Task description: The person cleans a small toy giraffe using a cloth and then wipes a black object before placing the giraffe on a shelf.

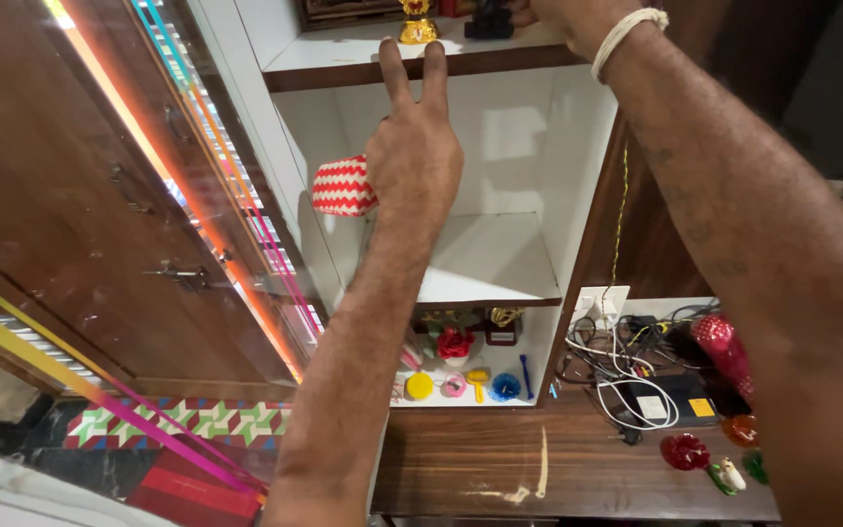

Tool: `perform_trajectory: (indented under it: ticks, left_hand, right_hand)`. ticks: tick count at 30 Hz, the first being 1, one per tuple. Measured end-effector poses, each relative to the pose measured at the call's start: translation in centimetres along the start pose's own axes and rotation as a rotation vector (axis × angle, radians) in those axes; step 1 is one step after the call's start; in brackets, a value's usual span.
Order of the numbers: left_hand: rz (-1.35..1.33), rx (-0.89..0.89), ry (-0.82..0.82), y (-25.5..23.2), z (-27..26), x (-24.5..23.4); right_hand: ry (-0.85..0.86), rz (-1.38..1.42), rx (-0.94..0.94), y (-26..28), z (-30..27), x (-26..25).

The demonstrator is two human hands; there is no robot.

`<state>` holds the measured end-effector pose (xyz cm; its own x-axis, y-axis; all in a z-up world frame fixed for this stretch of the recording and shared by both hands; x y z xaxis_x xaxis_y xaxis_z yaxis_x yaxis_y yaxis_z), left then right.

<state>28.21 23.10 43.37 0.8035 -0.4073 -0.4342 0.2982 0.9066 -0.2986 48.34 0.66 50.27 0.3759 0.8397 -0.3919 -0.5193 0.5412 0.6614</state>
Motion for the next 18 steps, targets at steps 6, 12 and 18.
perform_trajectory:
  ticks: [6, 12, 18]
  left_hand:
    - [0.013, -0.020, 0.022, -0.1, 0.0, 0.6]
    - [-0.002, -0.006, -0.013, -0.3, -0.1, 0.9]
    - [0.033, -0.024, -0.013, -0.5, -0.2, 1.1]
  right_hand:
    - [0.019, -0.753, -1.019, 3.7, -2.0, 1.7]
    - [0.074, -0.227, -0.120, 2.9, -1.2, 1.7]
    - [0.150, -0.321, -0.978, 0.0, -0.6, 2.0]
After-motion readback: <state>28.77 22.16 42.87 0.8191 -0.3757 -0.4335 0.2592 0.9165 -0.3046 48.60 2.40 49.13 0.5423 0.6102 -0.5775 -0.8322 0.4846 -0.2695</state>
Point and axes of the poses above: each hand's wrist, its own z-axis towards the middle knuckle, its own x-axis out of the palm, y = z × x, the point moved 6 cm from there along z, towards the middle knuckle, and after that the axes turned 10 degrees about -y, right-handed, at the moved point
